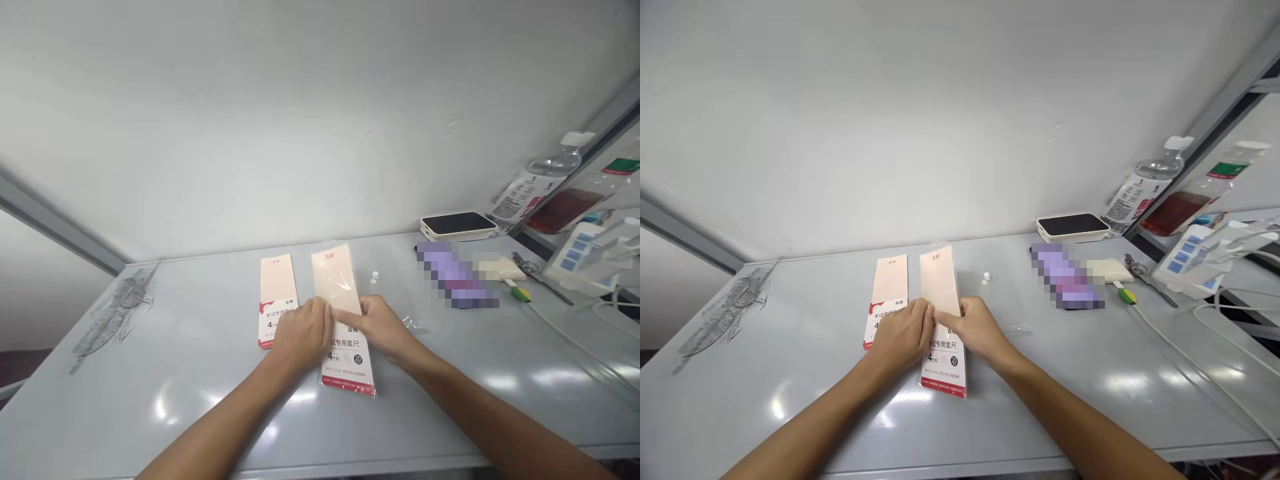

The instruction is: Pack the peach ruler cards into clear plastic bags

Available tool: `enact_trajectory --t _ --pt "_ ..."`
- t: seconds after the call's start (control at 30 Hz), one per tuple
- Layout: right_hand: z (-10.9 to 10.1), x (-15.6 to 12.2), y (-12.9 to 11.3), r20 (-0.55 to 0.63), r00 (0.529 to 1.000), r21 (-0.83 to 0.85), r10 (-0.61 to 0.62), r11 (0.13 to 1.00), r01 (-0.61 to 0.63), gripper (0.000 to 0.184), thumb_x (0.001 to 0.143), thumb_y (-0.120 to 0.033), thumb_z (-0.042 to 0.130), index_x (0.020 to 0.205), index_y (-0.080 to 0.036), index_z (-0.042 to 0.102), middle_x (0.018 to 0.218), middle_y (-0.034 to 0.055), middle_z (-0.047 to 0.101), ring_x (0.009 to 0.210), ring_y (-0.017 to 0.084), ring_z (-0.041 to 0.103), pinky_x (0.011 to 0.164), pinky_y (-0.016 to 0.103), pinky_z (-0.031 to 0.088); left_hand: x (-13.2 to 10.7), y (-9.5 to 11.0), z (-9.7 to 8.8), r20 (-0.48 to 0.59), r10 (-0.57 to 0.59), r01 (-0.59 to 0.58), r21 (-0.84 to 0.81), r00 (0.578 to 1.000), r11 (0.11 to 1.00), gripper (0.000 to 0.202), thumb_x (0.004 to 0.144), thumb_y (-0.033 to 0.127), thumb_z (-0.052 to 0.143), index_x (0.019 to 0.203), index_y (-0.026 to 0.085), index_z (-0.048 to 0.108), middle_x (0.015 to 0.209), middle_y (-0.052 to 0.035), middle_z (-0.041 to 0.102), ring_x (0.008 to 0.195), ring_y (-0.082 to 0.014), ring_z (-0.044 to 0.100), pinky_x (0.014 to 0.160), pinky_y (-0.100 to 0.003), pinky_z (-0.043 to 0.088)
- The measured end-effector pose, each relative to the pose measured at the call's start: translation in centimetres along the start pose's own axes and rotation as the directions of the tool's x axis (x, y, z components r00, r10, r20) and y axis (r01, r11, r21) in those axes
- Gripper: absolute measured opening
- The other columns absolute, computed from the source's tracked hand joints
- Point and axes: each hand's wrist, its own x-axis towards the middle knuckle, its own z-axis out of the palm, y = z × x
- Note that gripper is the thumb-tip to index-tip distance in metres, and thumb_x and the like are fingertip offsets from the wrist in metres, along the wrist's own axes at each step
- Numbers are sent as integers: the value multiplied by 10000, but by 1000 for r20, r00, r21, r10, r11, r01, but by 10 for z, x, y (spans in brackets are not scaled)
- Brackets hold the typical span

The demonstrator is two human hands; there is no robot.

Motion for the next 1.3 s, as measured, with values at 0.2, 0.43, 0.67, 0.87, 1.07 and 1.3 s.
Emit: enact_trajectory --t 0.2,0.43,0.67,0.87,1.07,1.3 --pt "-2 -1 -2 45 998 -64 36 997 -33 226 722 -364 600 760 -145 645 738 51 678 710 204 632 604 284 471 -2 0 4 31 29 -28 -46 999 999 210 882 176 248 761 183 420 664 -22 500 507 -127 437 433 -279 206" --pt "-3 -5 -7 56 998 -181 0 983 10 197 739 -337 567 727 -151 629 712 51 671 665 198 626 574 276 459 -1 -1 -3 32 25 -21 -135 999 991 234 894 182 219 737 192 392 643 -3 500 488 -113 420 448 -261 238" --pt "-6 -2 -3 -10 999 -292 -39 956 35 230 728 -359 537 606 -166 563 600 31 609 564 171 566 487 250 397 1 -5 -11 133 80 -46 -238 988 970 278 918 230 185 797 189 432 701 -8 543 514 -111 472 478 -256 304" --pt "-9 0 1 -25 999 -360 -47 932 35 232 718 -361 516 580 -175 526 554 10 561 514 149 513 457 244 354 0 -7 -12 141 90 -59 -212 986 976 220 885 249 258 834 188 463 667 -6 563 500 -129 474 477 -268 284" --pt "-10 -2 1 17 1000 -370 -24 928 29 223 721 -358 515 605 -173 561 565 10 568 501 140 500 450 244 339 0 -10 -14 138 113 -76 -249 984 966 206 848 247 307 780 182 490 643 -7 571 499 -119 464 474 -249 274" --pt "-5 -3 3 16 1000 -382 -24 924 28 198 691 -332 552 596 -160 564 537 1 535 491 123 461 441 233 320 1 -8 -15 167 96 -51 -254 981 966 176 793 252 372 684 178 489 557 1 527 466 -104 416 469 -238 269"
